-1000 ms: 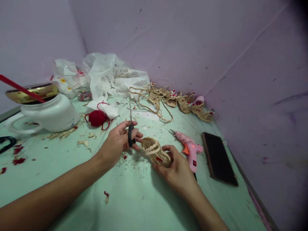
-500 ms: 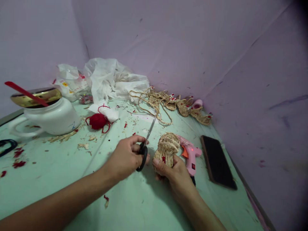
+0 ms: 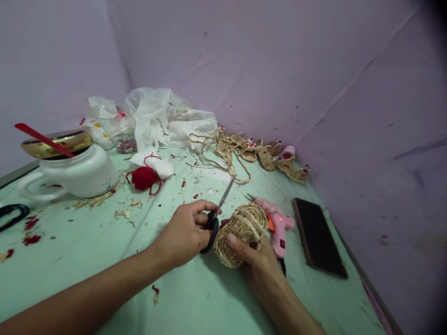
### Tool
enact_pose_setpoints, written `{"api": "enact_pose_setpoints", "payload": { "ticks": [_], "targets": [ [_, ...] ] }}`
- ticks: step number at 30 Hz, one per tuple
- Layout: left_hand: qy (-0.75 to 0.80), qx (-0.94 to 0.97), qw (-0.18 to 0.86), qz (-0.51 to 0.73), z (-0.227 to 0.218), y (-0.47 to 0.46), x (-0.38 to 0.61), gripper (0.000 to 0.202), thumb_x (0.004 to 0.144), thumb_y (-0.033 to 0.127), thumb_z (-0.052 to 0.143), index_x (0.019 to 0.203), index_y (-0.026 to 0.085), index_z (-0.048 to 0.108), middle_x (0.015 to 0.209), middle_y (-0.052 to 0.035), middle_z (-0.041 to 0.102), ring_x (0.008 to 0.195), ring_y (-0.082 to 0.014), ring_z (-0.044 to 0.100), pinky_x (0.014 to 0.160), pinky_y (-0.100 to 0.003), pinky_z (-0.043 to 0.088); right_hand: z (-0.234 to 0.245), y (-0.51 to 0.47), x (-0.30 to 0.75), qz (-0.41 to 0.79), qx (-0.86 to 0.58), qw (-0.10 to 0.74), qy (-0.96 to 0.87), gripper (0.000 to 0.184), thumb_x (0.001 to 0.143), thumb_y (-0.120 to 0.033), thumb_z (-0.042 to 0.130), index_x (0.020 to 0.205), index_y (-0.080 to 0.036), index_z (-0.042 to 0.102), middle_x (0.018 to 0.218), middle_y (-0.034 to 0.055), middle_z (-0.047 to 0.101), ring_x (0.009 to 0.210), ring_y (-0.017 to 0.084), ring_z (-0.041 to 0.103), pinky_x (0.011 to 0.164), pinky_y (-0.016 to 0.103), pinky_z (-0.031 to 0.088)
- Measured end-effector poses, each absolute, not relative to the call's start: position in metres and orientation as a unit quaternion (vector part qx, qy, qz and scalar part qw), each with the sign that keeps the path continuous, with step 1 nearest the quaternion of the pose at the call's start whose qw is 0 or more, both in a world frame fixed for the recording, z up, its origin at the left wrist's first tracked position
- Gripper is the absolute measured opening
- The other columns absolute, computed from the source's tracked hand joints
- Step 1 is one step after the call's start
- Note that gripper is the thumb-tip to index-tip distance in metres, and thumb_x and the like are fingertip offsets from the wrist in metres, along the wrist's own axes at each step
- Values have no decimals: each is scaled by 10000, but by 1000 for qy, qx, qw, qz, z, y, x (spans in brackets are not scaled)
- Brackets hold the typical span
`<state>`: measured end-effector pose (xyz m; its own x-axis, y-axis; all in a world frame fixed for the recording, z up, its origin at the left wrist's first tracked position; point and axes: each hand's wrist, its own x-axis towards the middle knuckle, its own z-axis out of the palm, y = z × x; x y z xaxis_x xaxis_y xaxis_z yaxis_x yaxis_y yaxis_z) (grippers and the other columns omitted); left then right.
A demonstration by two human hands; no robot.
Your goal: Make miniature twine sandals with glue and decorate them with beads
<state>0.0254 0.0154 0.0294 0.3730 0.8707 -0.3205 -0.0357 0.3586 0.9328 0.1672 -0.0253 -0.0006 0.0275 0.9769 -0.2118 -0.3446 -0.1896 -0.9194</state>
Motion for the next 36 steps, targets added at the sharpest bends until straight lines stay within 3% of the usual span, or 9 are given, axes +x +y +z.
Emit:
{"api": "enact_pose_setpoints", "payload": {
  "ticks": [8,13,17,22,25,32,36],
  "targets": [
    [459,516,650,317,33,12,17,267,644,283,648,848,182,509,512,59,503,429,-69,439,381,-153,296,-3,-20,170,569,-492,606,-259,228,616,-234,744,802,-193,620,749,-18,638,690,121,574,641,228,457],
    [397,482,753,208,40,2,4,320,693,423,541,891,173,513,580,-19,587,389,-96,476,298,-150,223,5,-14,177,540,-481,662,-197,340,555,-229,778,837,-208,589,798,-15,625,714,123,580,637,223,469],
    [423,523,723,158,37,-10,7,360,683,357,523,992,172,531,547,21,540,392,-83,422,344,-171,254,6,-13,180,531,-480,674,-183,342,554,-228,775,841,-205,590,790,-16,631,720,125,592,657,231,477],
    [464,705,509,172,40,-17,13,143,679,252,494,735,178,603,567,18,536,524,-112,455,473,-199,321,1,-13,180,505,-487,683,-204,302,573,-234,762,828,-193,604,831,-5,641,760,134,595,701,258,478],
    [460,746,452,166,41,-17,13,128,682,228,468,659,181,584,543,20,525,519,-111,434,492,-204,316,-1,-13,180,495,-495,682,-214,345,570,-245,765,863,-201,590,847,-3,643,776,140,597,728,278,470],
    [464,737,463,161,39,-17,15,120,682,233,469,607,179,546,512,31,486,494,-102,399,472,-207,279,-2,-14,178,488,-504,680,-214,352,554,-253,770,847,-200,583,850,-4,643,767,142,604,726,296,466],
    [475,678,535,173,38,-18,16,101,662,251,505,613,171,543,497,42,437,490,-92,372,459,-200,267,-4,-15,178,463,-512,678,-253,311,596,-270,747,852,-195,587,806,-1,654,748,149,610,708,297,473]
  ]
}}
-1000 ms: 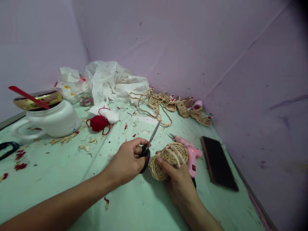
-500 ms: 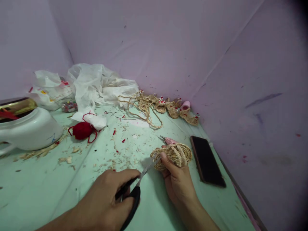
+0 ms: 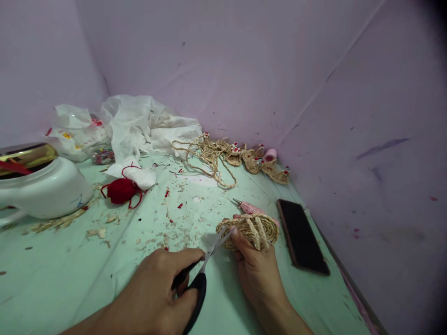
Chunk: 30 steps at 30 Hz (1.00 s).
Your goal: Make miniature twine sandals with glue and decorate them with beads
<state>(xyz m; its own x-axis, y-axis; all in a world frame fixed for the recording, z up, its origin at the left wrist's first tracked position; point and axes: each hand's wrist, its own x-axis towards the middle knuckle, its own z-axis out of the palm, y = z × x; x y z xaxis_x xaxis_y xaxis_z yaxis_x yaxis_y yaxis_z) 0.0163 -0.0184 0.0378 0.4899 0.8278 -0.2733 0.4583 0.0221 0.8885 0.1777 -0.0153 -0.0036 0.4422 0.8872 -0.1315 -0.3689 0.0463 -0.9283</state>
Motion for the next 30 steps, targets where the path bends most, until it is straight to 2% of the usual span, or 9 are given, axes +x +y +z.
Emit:
{"api": "enact_pose_setpoints", "payload": {
  "ticks": [6,9,12,15,20,23,25,28,30],
  "targets": [
    [426,396,794,179,33,-12,10,266,652,309,507,850,142,572,430,48,452,315,-43,292,333,-168,151,-2,-19,175,339,-591,644,-347,225,642,-271,709,821,-166,622,790,36,691,719,170,633,677,301,500],
    [315,231,904,173,24,-5,6,331,650,403,474,816,135,573,425,17,480,269,-50,305,291,-172,116,-2,-20,175,302,-609,636,-365,226,637,-285,707,810,-155,643,761,54,704,689,185,644,651,315,516],
    [262,180,935,156,18,-2,5,357,634,453,449,790,152,562,400,22,458,250,-70,316,275,-181,122,-2,-20,174,289,-614,633,-373,204,638,-285,704,789,-157,656,761,60,710,688,186,651,641,305,524],
    [351,337,853,186,21,-5,7,299,640,385,486,806,148,564,413,39,441,290,-59,298,312,-181,152,-3,-21,174,291,-625,625,-365,208,627,-286,708,787,-161,662,764,58,714,690,188,656,636,301,529],
    [491,671,535,152,40,-14,13,53,653,220,511,645,176,539,473,46,395,458,-83,332,455,-213,239,-3,-20,173,300,-636,615,-358,208,616,-280,707,782,-164,661,775,48,711,700,187,653,660,308,524],
    [485,732,460,128,45,-14,14,113,645,241,517,555,179,490,489,31,419,493,-98,353,484,-228,247,-1,-21,173,313,-633,607,-363,189,624,-268,696,775,-160,666,779,52,711,708,189,654,674,312,523],
    [473,659,568,140,43,-10,11,115,638,290,514,607,180,526,471,36,408,440,-86,336,437,-214,232,0,-22,173,311,-639,604,-362,194,617,-270,699,769,-154,668,763,60,711,693,194,655,656,313,527],
    [384,398,821,142,33,2,4,310,638,400,464,783,152,583,421,45,411,299,-56,243,321,-189,139,1,-24,172,303,-642,607,-358,226,609,-279,713,791,-151,672,766,73,712,690,203,657,632,319,532],
    [283,238,920,126,25,8,0,390,644,441,439,819,127,590,403,33,424,259,-54,238,281,-180,86,0,-24,172,302,-637,613,-358,232,608,-278,721,799,-154,676,774,78,714,697,208,658,629,321,535]
  ]
}}
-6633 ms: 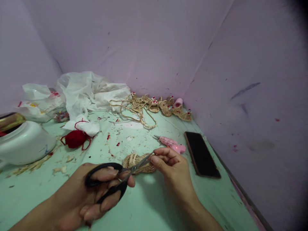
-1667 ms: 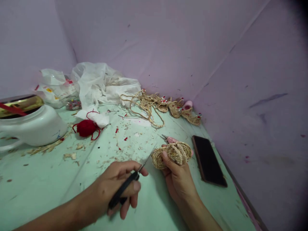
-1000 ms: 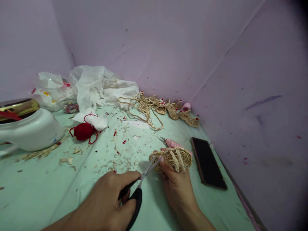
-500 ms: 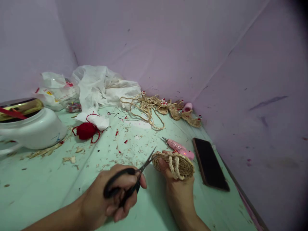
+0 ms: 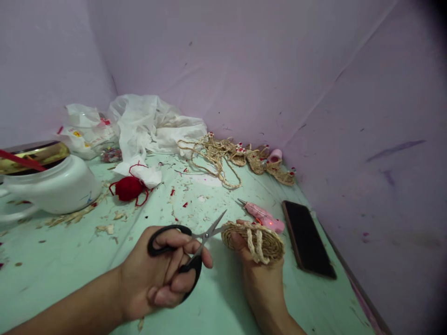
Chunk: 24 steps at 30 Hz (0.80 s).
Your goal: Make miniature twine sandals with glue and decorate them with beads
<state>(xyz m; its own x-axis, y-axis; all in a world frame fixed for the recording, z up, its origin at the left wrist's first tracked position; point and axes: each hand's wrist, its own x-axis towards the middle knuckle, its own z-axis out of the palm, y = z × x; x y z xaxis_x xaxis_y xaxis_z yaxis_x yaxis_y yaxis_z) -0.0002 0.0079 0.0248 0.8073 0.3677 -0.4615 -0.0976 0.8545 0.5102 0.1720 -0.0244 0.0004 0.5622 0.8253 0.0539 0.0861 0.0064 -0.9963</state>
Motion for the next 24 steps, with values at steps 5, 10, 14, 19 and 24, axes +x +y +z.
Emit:
{"api": "enact_pose_setpoints", "payload": {
  "ticks": [5,10,14,19,24],
  "targets": [
    [136,90,976,141,12,6,1,382,714,446,406,842,141,596,435,21,447,269,-73,322,267,-169,156,5,-23,169,289,-623,628,-366,163,591,-265,731,717,-168,691,728,64,720,663,204,665,611,306,543],
    [303,307,880,198,21,-4,8,329,663,411,494,808,126,569,428,29,462,281,-59,312,291,-173,127,4,-25,168,298,-619,628,-365,171,582,-268,736,720,-180,688,724,50,722,657,202,665,606,311,542],
    [465,598,629,175,34,-13,13,127,654,286,534,708,171,539,448,60,363,404,-73,298,400,-196,207,-3,-27,171,310,-626,618,-361,222,614,-278,727,805,-181,669,774,48,717,705,195,659,646,315,530],
    [493,782,349,156,24,-21,13,140,687,315,541,772,207,569,632,-17,545,555,-160,449,547,-263,279,-4,-23,171,344,-596,624,-370,233,653,-265,701,846,-158,628,808,46,680,712,179,619,663,308,501],
    [508,768,326,212,15,-25,12,318,662,332,581,959,220,600,812,-72,607,676,-217,495,614,-290,300,-4,-20,170,401,-565,642,-328,298,644,-278,708,892,-153,600,844,52,654,746,187,607,691,320,490]
  ]
}}
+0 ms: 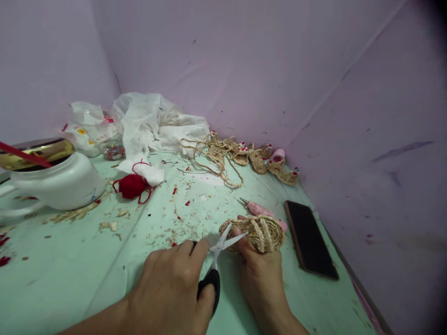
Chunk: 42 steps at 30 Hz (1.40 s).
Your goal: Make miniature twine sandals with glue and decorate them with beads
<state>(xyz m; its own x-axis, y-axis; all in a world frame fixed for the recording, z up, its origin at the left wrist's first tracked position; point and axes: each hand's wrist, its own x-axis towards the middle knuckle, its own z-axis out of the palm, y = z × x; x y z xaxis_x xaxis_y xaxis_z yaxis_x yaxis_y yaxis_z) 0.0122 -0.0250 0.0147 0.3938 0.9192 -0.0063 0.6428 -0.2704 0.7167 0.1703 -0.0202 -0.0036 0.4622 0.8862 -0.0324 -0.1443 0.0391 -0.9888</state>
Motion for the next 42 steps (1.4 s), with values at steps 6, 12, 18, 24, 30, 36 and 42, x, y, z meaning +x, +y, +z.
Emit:
{"api": "enact_pose_setpoints", "payload": {
  "ticks": [6,12,18,24,30,36,42],
  "targets": [
    [387,482,766,175,30,-9,10,257,700,396,488,801,170,558,458,39,446,344,-69,287,375,-194,199,-6,-20,171,410,-548,668,-292,343,614,-288,728,904,-166,589,832,45,658,763,189,618,705,343,496],
    [175,128,964,153,20,1,6,400,708,480,389,847,142,551,449,8,488,281,-85,374,283,-177,178,-8,-23,171,378,-568,651,-333,233,638,-265,721,836,-177,633,802,46,678,736,178,623,697,328,490],
    [354,414,816,193,25,-8,10,292,673,427,493,791,164,540,435,46,436,320,-74,324,327,-191,155,-8,-24,172,365,-580,639,-348,221,641,-277,714,816,-181,621,777,31,661,715,176,610,675,329,490],
    [488,777,358,173,31,-18,8,140,664,301,567,767,214,605,614,-12,553,549,-152,434,534,-258,258,-10,-20,175,431,-535,657,-311,307,618,-255,725,870,-177,567,799,27,635,698,175,600,670,327,488],
    [498,724,438,188,28,-15,7,191,644,345,575,760,195,600,598,-25,529,528,-144,424,504,-241,273,-6,-19,174,451,-521,669,-279,292,596,-234,738,838,-185,581,812,12,632,712,159,593,661,300,479],
    [403,339,836,154,44,-1,5,347,659,409,454,827,129,571,438,22,464,287,-38,257,300,-169,140,-3,-19,173,429,-538,677,-262,270,586,-237,739,812,-179,604,811,17,643,723,154,594,668,292,477],
    [429,430,787,103,42,-9,11,290,539,363,578,743,165,521,344,62,441,250,-50,306,269,-155,165,-1,-15,177,352,-570,703,-240,253,615,-275,704,826,-163,617,795,27,648,743,179,598,697,319,471]
  ]
}}
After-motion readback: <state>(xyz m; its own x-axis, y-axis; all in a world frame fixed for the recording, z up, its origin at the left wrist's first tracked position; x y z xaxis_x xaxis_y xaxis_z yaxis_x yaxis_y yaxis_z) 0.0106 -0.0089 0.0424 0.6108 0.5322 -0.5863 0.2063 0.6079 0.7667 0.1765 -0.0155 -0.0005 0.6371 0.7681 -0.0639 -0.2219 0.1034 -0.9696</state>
